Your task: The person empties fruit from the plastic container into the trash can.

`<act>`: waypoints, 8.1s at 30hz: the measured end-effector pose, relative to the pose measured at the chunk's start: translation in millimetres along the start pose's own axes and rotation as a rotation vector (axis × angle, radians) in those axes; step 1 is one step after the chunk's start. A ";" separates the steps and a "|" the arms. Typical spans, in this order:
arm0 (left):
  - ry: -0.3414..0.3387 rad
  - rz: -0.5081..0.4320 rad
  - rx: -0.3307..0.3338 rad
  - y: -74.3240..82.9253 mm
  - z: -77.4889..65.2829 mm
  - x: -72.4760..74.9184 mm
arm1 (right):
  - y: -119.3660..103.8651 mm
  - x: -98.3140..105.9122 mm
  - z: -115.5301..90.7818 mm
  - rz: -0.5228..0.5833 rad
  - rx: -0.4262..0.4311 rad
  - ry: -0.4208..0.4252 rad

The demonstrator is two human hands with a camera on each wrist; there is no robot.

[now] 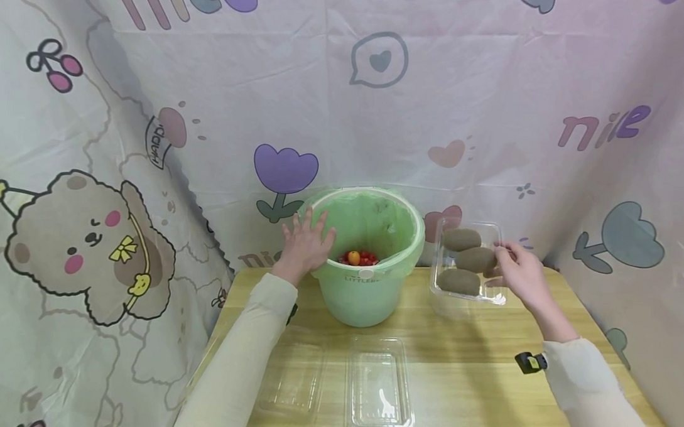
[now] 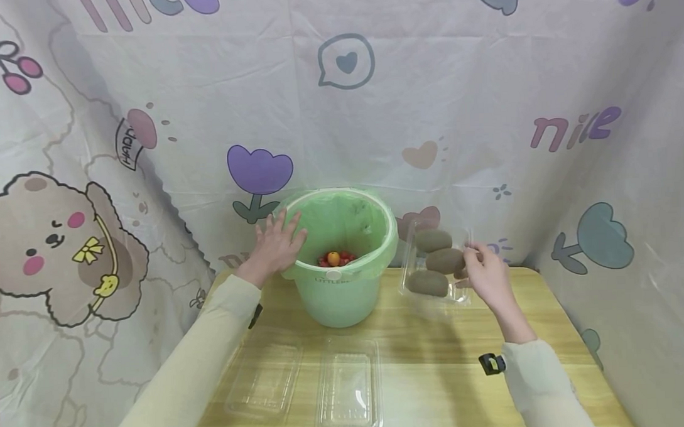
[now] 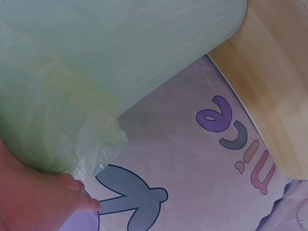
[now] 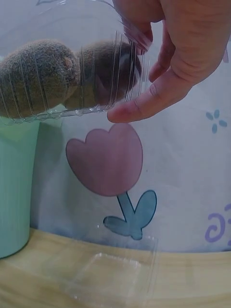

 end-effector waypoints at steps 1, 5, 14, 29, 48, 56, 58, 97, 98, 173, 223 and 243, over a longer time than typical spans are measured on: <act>0.000 -0.002 -0.001 0.1 -0.2 0.3 | -2.9 0.7 1.2 -0.005 0.001 0.003; 0.002 0.016 -0.004 -0.3 0.3 0.2 | -15.3 2.1 6.0 -0.020 -0.001 -0.005; -0.020 0.049 0.003 0.1 0.1 1.3 | -44.4 0.2 16.9 -0.059 0.008 -0.037; -0.022 0.063 0.007 -0.8 -0.6 3.5 | -85.8 -18.4 38.6 -0.094 0.005 -0.050; -0.023 0.064 0.002 -1.0 1.2 0.7 | -110.5 -34.4 64.1 -0.165 0.055 -0.007; -0.031 0.051 0.013 -2.2 1.5 -0.4 | -127.5 -49.9 74.8 -0.207 0.116 0.045; -0.027 0.052 0.014 -2.1 1.6 -0.4 | -130.9 -54.5 77.3 -0.234 0.151 0.069; -0.040 0.050 0.006 0.3 -0.4 1.5 | -141.2 -124.0 79.0 -0.333 0.354 0.117; -0.041 0.051 0.007 0.4 -0.5 1.7 | -141.8 -125.7 78.4 -0.342 0.362 0.114; -0.032 0.010 -0.003 0.3 -0.6 -0.5 | -150.2 -160.5 55.9 -0.547 0.836 0.110; -0.018 0.026 -0.004 1.5 -0.6 1.4 | -143.1 -110.5 50.5 -0.231 0.694 0.243; -0.017 0.016 0.002 -1.1 0.0 -1.4 | -112.0 -75.5 57.8 -0.056 0.327 0.263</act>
Point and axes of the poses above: each hand's wrist, its own z-axis towards the middle knuckle, its own x-axis out of the back of the hand, y = z × x, the point moved 6 cm from there along z, towards the middle knuckle, and after that the axes turned 10 degrees about z, right-handed, at the moved point
